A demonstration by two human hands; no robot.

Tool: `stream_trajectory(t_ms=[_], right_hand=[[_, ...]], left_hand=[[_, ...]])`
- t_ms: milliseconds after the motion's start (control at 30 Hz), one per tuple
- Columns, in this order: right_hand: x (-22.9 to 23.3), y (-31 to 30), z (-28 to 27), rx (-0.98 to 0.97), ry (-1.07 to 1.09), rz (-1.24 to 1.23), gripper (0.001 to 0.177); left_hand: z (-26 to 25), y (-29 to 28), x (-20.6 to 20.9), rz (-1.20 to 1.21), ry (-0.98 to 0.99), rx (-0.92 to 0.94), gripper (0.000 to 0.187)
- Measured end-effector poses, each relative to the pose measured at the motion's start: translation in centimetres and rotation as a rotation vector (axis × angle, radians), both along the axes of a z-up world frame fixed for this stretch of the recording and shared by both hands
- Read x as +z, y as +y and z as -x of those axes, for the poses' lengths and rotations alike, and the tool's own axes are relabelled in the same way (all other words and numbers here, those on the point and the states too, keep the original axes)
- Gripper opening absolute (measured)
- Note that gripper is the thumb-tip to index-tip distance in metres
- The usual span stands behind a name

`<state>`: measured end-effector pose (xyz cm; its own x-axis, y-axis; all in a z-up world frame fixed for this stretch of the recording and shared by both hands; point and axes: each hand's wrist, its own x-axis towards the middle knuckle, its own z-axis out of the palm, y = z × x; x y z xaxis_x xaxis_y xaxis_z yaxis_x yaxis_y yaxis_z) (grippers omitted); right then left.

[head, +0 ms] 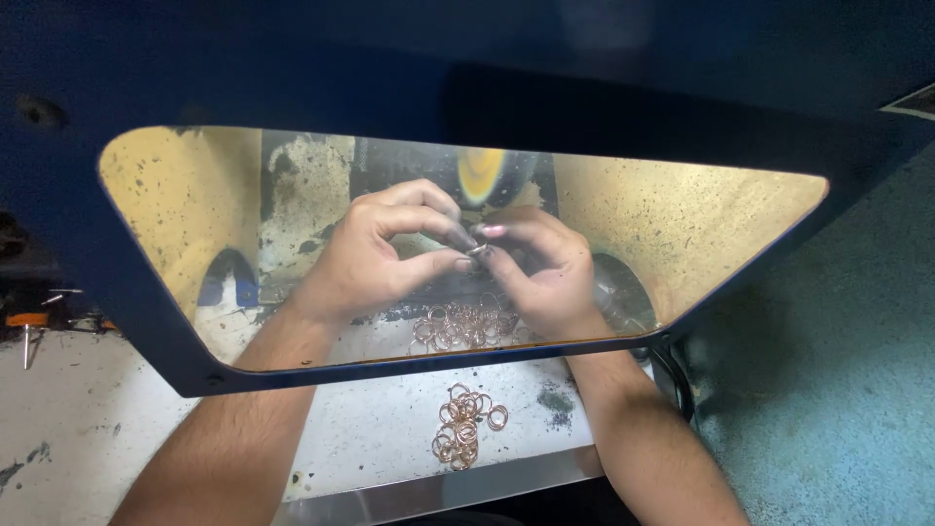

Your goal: Polishing small metal rings one by one using a bench-mounted polishing wheel inside a dust collection hood.

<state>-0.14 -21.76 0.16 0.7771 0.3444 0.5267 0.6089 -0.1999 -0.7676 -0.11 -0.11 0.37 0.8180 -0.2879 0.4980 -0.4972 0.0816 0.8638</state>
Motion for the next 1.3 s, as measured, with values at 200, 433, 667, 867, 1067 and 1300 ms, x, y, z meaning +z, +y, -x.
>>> stream_trajectory(t_ms=[200,433,667,867,1067,1300], right_hand=[[-0.1,-0.4,0.0,-0.002,-0.081,0.008,0.013],[0.0,-0.1,0.1,0.021,-0.074,-0.050,0.011],[-0.2,-0.4,0.2,0.031,-0.068,-0.059,0.010],[-0.3,-0.5,0.2,0.033,-0.051,-0.050,0.012],[-0.7,0.2,-0.2,-0.028,0.098,-0.050,0.010],[-0.3,1.8,0.5,-0.244,0.501,-0.069,0.020]], left_hand=[[-0.1,0.1,-0.1,-0.007,-0.022,0.005,0.009],[-0.1,0.2,-0.5,0.029,0.012,-0.001,0.011],[0.0,0.0,-0.3,0.081,0.075,-0.034,0.013],[0.1,-0.1,-0.3,0.091,0.074,-0.033,0.013],[0.1,-0.4,-0.3,0.071,0.061,0.007,0.012],[0.2,-2.1,-1.0,0.061,0.228,0.186,0.008]])
